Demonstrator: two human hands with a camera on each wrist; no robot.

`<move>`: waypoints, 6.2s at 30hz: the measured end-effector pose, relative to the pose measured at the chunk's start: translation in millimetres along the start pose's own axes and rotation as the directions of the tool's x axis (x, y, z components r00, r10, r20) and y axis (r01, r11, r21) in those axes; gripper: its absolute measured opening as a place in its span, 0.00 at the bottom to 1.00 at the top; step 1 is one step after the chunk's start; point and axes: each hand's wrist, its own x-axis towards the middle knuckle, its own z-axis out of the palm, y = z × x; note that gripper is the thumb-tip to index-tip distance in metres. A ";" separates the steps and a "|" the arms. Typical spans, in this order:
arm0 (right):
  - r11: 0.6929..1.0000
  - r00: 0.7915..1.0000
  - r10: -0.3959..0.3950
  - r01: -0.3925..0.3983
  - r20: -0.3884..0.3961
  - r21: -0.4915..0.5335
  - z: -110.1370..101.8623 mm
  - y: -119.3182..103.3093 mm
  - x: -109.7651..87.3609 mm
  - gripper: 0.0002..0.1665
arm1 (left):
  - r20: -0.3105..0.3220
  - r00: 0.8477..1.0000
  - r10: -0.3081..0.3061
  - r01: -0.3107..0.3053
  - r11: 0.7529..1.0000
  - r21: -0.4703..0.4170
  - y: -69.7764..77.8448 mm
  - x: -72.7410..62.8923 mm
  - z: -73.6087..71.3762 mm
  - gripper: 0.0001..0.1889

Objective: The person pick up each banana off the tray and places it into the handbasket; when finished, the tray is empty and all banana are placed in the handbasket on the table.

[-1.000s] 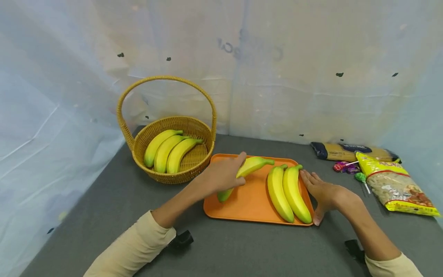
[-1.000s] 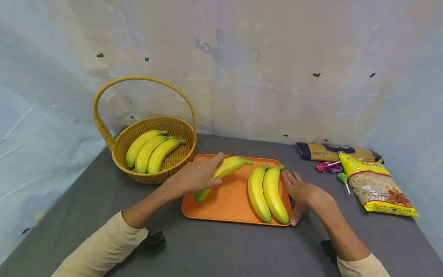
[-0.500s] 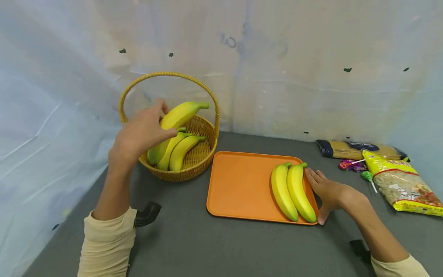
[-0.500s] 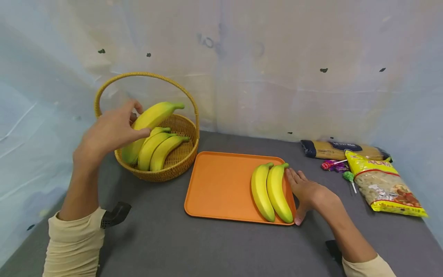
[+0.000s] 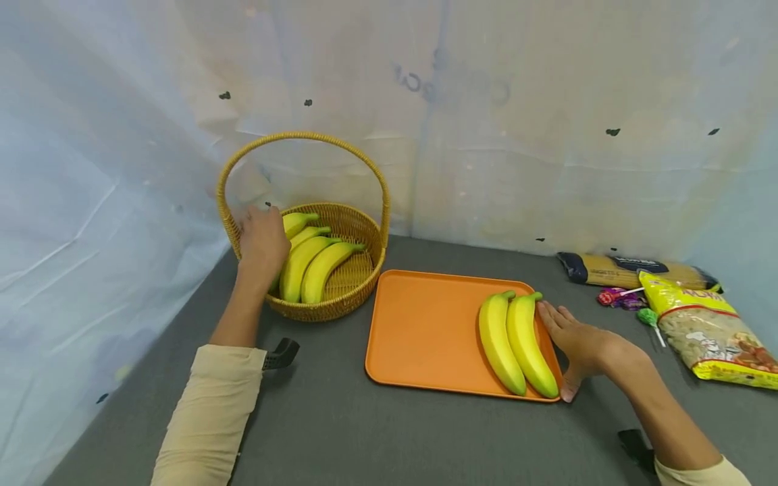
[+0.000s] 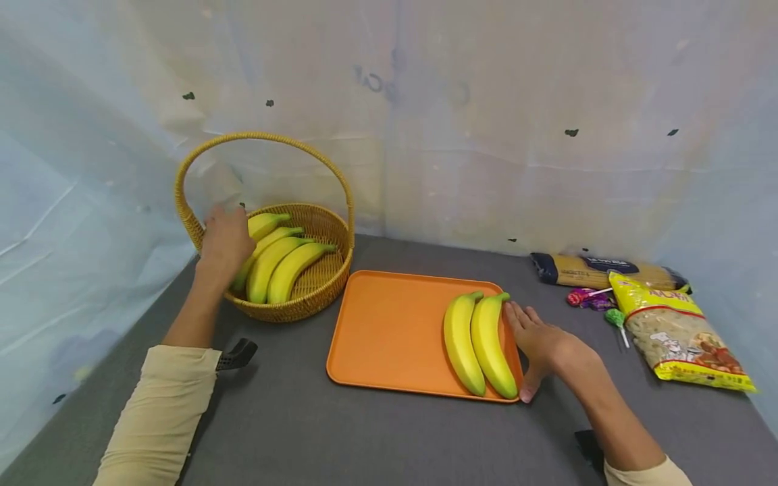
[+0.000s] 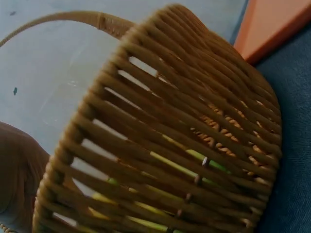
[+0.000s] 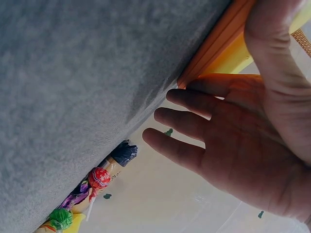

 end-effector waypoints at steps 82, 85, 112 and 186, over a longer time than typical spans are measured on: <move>0.999 0.999 0.032 -0.033 0.019 0.028 -0.8 -2.6 -0.9 0.96 | 0.563 0.795 0.228 -0.282 0.959 0.010 79.7 -48.6 -92.4 0.41; 0.999 0.999 0.035 -0.036 0.021 0.032 -0.8 -2.3 -1.3 0.96 | 0.535 0.841 0.080 -0.144 0.986 0.079 57.3 -33.5 -89.2 0.51; 0.999 0.999 0.037 -0.038 0.021 0.024 -0.5 -6.5 3.7 0.96 | 0.440 0.898 0.023 -0.066 0.995 0.081 12.0 7.4 -32.9 0.39; 1.000 1.000 0.019 -0.019 -0.001 0.023 -3.7 -8.7 5.2 0.94 | 0.394 0.721 0.570 -0.580 0.808 -0.106 161.2 -96.7 -49.2 0.15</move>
